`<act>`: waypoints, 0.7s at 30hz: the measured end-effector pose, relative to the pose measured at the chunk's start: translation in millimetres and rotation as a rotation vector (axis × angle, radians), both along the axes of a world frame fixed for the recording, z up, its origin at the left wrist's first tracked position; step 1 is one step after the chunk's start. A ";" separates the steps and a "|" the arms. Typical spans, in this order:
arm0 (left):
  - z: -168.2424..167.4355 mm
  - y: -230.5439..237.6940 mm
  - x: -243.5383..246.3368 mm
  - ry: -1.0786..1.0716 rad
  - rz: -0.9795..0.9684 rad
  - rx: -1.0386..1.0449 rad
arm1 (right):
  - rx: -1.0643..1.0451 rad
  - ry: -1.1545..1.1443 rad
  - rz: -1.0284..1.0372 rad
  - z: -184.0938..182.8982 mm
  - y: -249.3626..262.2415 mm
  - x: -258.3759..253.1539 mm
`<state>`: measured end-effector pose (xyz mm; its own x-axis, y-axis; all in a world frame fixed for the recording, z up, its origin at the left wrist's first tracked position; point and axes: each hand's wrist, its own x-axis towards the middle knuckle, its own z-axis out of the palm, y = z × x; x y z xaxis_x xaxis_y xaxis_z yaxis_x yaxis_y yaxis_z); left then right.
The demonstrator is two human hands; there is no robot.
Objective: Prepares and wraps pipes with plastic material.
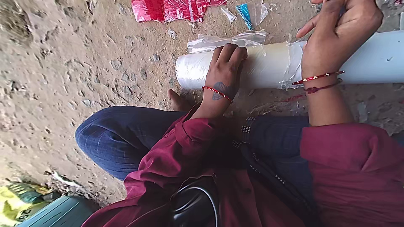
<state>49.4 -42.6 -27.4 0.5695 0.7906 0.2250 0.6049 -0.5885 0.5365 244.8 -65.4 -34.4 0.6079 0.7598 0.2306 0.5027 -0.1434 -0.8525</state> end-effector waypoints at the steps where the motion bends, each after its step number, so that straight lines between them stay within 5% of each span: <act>1: -0.5 -0.6 0.6 0.006 0.003 0.020 | 0.004 -0.001 -0.001 -0.2 0.4 -0.1; 10: -6.6 -1.9 12.0 0.205 -0.015 0.078 | -0.003 -0.059 -0.004 -4.8 1.7 0.7; 16: -12.6 -4.4 2.1 -0.052 0.057 -0.014 | 0.036 -0.047 0.001 -3.6 0.5 0.0; 21: -18.8 -12.0 -1.7 -0.049 0.084 0.054 | 0.049 -0.033 0.008 -4.0 0.6 0.2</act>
